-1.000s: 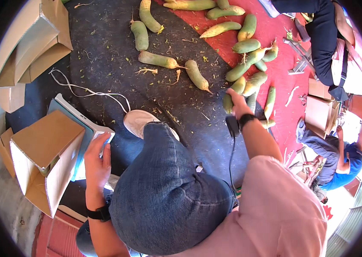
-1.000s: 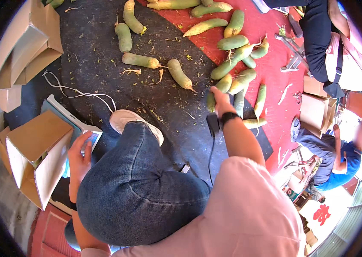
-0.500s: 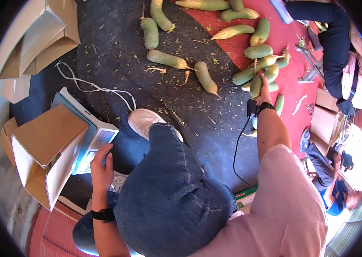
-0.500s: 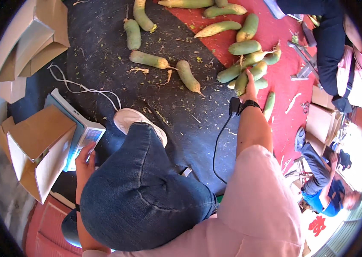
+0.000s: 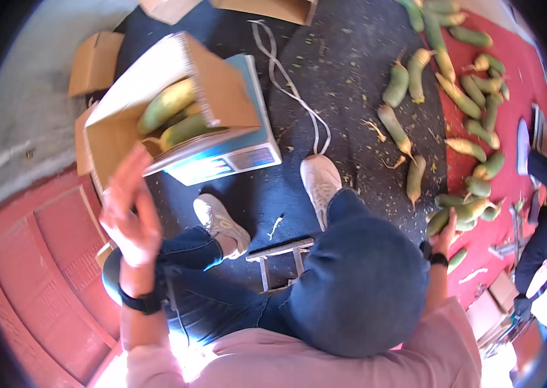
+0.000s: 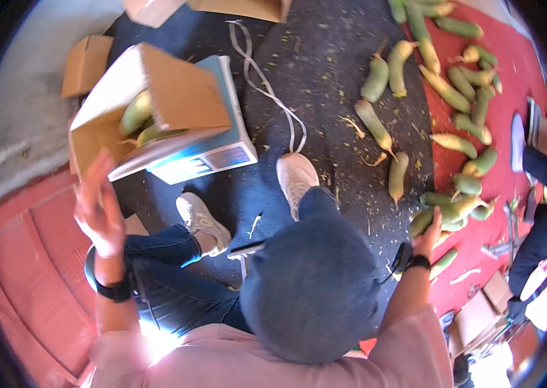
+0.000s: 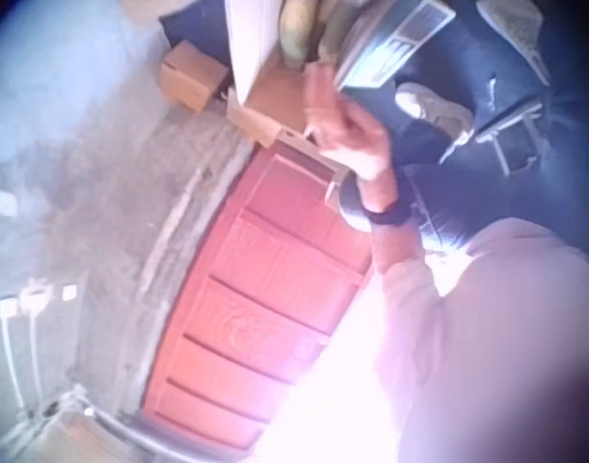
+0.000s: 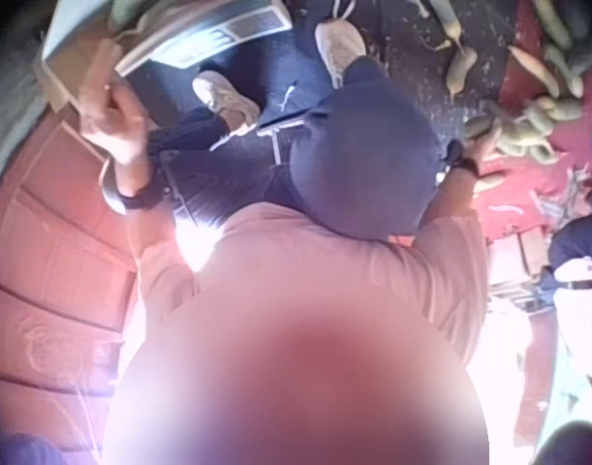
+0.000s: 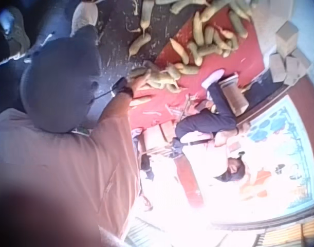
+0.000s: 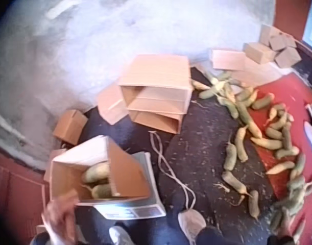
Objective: The person picks up green vegetables from a pile on the floor and places them into a cardboard box resting on a digital scale. After filling the box, the person moves it aside and repeats the process with a new empty box. The task involves repetitive picking, weighing, and packing of the produce.
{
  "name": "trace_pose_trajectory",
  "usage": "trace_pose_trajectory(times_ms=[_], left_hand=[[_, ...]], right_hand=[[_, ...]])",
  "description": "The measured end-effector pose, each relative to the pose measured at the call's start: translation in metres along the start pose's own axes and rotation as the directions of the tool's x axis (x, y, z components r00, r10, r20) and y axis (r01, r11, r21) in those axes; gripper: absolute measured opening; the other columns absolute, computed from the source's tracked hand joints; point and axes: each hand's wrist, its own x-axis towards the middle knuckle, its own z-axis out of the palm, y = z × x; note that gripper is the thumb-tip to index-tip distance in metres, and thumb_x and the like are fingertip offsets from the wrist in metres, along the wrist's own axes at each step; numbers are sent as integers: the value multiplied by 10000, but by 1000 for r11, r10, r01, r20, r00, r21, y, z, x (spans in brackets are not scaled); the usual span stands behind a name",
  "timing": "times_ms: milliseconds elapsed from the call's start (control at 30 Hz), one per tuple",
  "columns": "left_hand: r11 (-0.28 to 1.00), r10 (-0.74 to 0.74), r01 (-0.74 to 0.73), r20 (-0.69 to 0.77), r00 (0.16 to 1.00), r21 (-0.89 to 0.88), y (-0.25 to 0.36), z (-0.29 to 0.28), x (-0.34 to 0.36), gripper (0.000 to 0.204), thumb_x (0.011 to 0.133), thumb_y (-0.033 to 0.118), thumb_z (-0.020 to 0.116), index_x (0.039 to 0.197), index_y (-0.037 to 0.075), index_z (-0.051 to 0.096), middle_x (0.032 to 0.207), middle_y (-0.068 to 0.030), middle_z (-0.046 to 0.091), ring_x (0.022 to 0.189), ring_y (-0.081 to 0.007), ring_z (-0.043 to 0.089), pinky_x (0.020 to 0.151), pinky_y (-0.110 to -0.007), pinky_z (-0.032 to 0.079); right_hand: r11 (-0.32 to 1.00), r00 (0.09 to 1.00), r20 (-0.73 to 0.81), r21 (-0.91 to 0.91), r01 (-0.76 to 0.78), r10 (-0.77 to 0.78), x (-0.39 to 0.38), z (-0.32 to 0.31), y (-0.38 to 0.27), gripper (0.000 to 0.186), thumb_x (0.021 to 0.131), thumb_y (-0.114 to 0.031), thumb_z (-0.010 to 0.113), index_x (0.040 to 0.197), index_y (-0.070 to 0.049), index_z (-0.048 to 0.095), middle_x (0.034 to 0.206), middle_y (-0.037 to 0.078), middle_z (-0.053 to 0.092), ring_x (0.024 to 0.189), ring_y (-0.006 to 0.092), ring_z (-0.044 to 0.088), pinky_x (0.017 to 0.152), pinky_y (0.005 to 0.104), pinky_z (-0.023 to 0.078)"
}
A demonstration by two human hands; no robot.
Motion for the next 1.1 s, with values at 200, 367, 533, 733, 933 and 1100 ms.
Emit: trace_pose_trajectory(times_ms=[200,367,533,733,933,1100], left_hand=[[959,-186,226,-217,958,173,-93,-82,7,244,843,70,511,1065,40,609,1129,-121,605,1071,-264,564,915,-337,419],[897,-442,441,-9,897,-30,-160,-80,-10,399,834,230,560,1186,42,545,1199,-158,562,1145,-288,516,963,-350,383],[740,-602,641,226,766,-202,-179,-55,-30,516,824,302,559,1235,-1,487,1171,-207,562,1128,-320,520,959,-368,393],[881,-433,473,396,810,-3,-209,-58,-45,418,818,396,556,1036,49,638,1077,-188,605,1034,-364,552,907,-404,431],[940,-328,339,383,864,41,-193,-88,-43,335,854,251,476,975,-26,622,1040,-242,592,1025,-355,555,868,-399,444],[933,-339,356,472,814,55,-183,-89,-35,326,854,253,450,901,0,652,989,-234,604,978,-378,564,844,-435,447]], right_hand=[[539,723,623,-515,666,-298,-71,47,-68,584,690,-236,749,1169,-11,503,1149,125,487,1001,241,503,905,336,390],[114,111,955,-82,990,-276,-186,159,-194,741,600,-244,754,1239,5,475,1337,226,341,1295,341,297,1057,388,243],[-90,-284,926,314,945,250,-332,298,-263,843,533,-261,758,1270,12,453,1389,225,294,1302,345,284,1062,399,232],[-231,-140,616,484,844,775,-481,412,-191,851,645,-279,749,1326,34,347,1371,202,339,1264,280,342,1050,363,280],[-261,41,532,345,902,846,-497,457,-136,843,659,-300,764,1310,51,358,1364,201,355,1274,275,323,1040,335,283],[-241,-20,657,305,921,754,-505,456,-125,708,680,-288,745,1231,39,446,1197,152,523,1110,222,484,931,318,393]])
